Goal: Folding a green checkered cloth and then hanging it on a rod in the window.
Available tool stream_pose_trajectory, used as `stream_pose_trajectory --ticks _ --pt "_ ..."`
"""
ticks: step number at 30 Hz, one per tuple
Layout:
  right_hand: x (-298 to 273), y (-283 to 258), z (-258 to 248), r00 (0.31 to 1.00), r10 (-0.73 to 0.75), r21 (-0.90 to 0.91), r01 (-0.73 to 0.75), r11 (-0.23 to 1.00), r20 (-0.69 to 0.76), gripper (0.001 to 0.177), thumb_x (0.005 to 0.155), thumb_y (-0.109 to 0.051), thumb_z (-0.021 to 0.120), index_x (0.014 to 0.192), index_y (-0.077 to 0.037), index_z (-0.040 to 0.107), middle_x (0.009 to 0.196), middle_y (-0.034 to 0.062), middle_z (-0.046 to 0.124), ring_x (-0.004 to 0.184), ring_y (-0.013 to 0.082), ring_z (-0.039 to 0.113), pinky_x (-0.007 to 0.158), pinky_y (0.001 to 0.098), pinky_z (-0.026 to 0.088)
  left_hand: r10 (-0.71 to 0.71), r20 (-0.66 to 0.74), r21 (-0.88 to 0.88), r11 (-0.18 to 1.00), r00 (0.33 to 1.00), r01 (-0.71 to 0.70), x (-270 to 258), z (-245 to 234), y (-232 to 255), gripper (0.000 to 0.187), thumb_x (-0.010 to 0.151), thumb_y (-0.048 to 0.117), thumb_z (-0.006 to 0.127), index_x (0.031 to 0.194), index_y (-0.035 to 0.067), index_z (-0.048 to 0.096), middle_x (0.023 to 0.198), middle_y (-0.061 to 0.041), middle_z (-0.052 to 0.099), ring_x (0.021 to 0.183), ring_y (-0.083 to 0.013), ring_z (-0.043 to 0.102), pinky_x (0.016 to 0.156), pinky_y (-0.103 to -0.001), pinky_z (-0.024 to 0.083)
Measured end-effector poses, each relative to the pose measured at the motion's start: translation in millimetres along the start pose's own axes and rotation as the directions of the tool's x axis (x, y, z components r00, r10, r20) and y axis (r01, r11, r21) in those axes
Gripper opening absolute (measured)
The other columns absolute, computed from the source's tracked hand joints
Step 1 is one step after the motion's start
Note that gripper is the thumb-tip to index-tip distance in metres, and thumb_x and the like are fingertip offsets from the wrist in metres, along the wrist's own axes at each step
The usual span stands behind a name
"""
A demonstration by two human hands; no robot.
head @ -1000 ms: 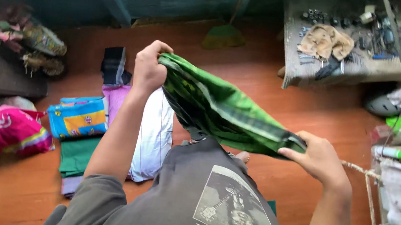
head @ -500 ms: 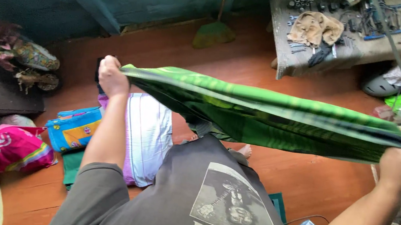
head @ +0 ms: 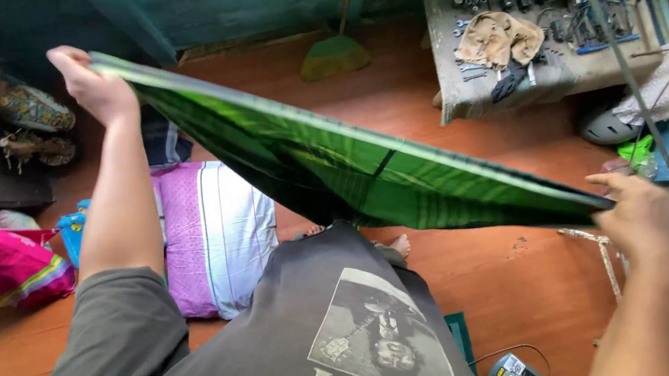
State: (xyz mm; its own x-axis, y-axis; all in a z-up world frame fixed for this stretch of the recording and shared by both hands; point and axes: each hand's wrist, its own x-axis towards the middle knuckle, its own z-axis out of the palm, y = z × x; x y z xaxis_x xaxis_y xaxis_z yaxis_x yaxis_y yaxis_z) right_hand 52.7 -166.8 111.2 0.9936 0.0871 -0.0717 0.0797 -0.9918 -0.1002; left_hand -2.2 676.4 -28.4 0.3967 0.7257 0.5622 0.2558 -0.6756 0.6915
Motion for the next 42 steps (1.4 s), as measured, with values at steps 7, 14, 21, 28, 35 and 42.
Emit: stream_pose_trajectory --ticks 7,14,21,28,35,42 --pt "8.8 80.7 63.3 0.971 0.06 -0.097 -0.085 0.992 -0.232 0.028 0.093 0.002 0.068 0.109 -0.017 0.08 0.096 0.0198 0.073 0.092 0.0357 0.069 0.081 0.0438 0.054 0.021 -0.103 0.022 1.0 0.994 -0.019 62.3 -15.2 -64.6 0.031 0.083 -0.014 0.045 0.103 0.007 0.053 0.1 -0.008 0.06 0.095 -0.0262 0.061 0.09 -0.038 0.053" --pt "30.7 129.0 94.6 0.944 0.33 0.485 -0.292 0.824 0.008 0.039 0.081 0.01 0.06 0.112 -0.007 0.075 0.105 0.0153 0.073 0.092 0.0239 0.066 0.08 0.0367 0.05 0.184 0.157 0.178 0.961 0.97 -0.211 67.3 -69.1 -38.4 0.031 0.081 -0.016 0.051 0.105 0.004 0.054 0.113 -0.013 0.054 0.098 -0.028 0.062 0.085 -0.037 0.051" --pt "19.8 211.8 120.2 0.956 0.29 0.517 -0.23 0.824 -0.036 0.032 0.101 0.008 0.051 0.13 0.004 0.065 0.111 0.0153 0.068 0.093 0.0272 0.063 0.088 0.0412 0.053 0.476 0.503 0.172 0.763 0.721 -0.623 45.1 -123.8 26.6 0.032 0.076 0.0 0.072 0.106 0.002 0.061 0.113 -0.02 0.056 0.104 -0.0402 0.06 0.09 -0.044 0.052" --pt "-36.7 157.0 102.7 0.772 0.076 0.728 -0.623 0.285 0.631 0.043 0.101 0.0 0.049 0.142 -0.002 0.061 0.107 0.0069 0.066 0.075 0.0169 0.056 0.069 0.0332 0.049 -0.154 0.675 0.373 0.915 0.721 -0.154 -2.2 -138.3 -123.6 0.025 0.081 0.0 0.064 0.101 0.008 0.077 0.097 -0.02 0.072 0.097 -0.0356 0.069 0.09 -0.044 0.055" --pt "-24.7 156.5 95.2 0.808 -0.126 0.808 -0.586 -0.061 0.576 0.043 0.103 -0.005 0.047 0.144 -0.001 0.058 0.11 0.0152 0.066 0.085 0.0237 0.06 0.079 0.0401 0.05 -0.575 0.608 0.43 0.818 0.548 0.382 21.5 -131.1 -55.8 0.037 0.088 0.001 0.052 0.113 0.011 0.076 0.105 -0.019 0.071 0.092 -0.0389 0.066 0.082 -0.049 0.054" --pt "-20.2 145.4 92.9 0.979 0.001 0.948 -0.196 -0.253 0.203 0.024 0.12 -0.006 0.04 0.132 0.0 0.059 0.132 0.0177 0.065 0.115 0.0282 0.062 0.111 0.0444 0.047 -0.379 0.814 -0.252 0.453 0.44 0.855 26.9 -122.2 -21.7 0.037 0.097 -0.002 0.046 0.123 0.004 0.072 0.109 -0.013 0.073 0.095 -0.025 0.072 0.087 -0.038 0.063"
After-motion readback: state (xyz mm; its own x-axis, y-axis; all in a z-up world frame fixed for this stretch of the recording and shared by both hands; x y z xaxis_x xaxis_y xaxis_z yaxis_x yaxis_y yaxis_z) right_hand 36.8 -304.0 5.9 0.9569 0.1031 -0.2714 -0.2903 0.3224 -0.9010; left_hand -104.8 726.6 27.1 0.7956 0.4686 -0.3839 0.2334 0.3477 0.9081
